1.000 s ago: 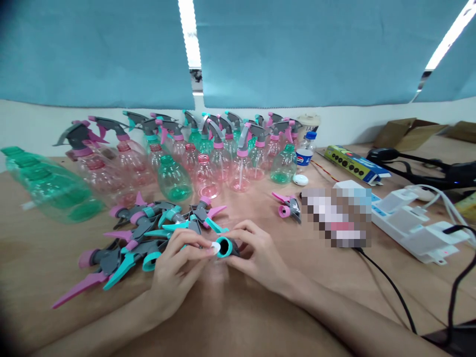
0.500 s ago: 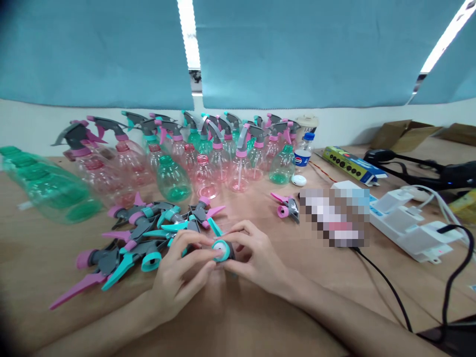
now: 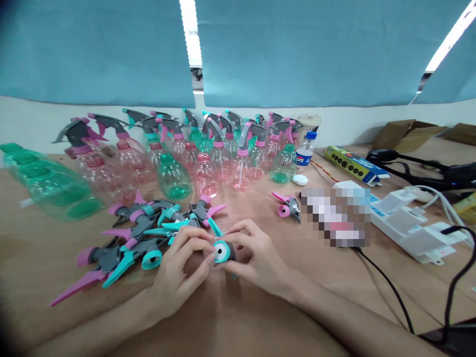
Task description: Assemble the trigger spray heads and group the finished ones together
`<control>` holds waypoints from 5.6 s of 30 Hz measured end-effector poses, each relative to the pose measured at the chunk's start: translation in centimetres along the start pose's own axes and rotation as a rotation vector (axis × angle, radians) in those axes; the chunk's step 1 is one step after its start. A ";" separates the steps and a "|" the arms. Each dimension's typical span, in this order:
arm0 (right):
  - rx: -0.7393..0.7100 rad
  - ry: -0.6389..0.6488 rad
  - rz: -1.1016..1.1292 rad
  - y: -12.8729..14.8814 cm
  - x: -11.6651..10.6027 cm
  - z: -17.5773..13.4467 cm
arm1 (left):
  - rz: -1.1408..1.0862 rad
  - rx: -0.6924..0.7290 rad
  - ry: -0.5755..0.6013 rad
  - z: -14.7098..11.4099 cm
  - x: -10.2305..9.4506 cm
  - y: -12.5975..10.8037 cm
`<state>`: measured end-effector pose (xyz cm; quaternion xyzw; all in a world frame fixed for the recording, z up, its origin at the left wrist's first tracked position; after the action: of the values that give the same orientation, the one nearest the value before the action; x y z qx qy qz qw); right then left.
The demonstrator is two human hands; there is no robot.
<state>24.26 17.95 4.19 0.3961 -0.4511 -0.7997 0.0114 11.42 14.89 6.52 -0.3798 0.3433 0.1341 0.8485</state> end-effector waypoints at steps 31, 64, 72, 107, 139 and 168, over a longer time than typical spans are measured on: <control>0.003 -0.031 0.008 -0.3 0.2 -0.2 | 0.093 -0.038 0.044 0.2 0.4 -0.1; -0.042 -0.031 -0.046 -0.2 0.1 -0.4 | 0.105 -0.015 0.053 0.0 0.8 -0.3; 0.020 -0.037 -0.035 -0.4 -0.3 -0.2 | 0.070 0.038 0.091 0.2 0.9 -0.7; 0.403 -0.283 -0.882 -4.7 -5.1 -0.8 | 0.228 0.092 0.176 0.0 2.2 -1.1; 0.212 -0.085 -0.269 -4.6 -1.9 0.3 | 1.034 -0.209 0.363 0.8 -1.3 1.1; -0.044 0.064 -0.006 0.5 -0.3 0.5 | -0.440 -0.552 0.004 -1.3 2.3 3.5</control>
<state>23.95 18.11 4.93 0.4226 -0.4317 -0.7963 0.0320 10.72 16.22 2.39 -0.6601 0.2058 0.0350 0.7215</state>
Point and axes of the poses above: each hand's wrist, its own z-axis towards the middle knuckle, its own x-axis out of the palm, y = z × x, the point moved 8 cm from there along z, towards the middle knuckle, and after that the axes turned 11 degrees about y, right-handed, at the moved point
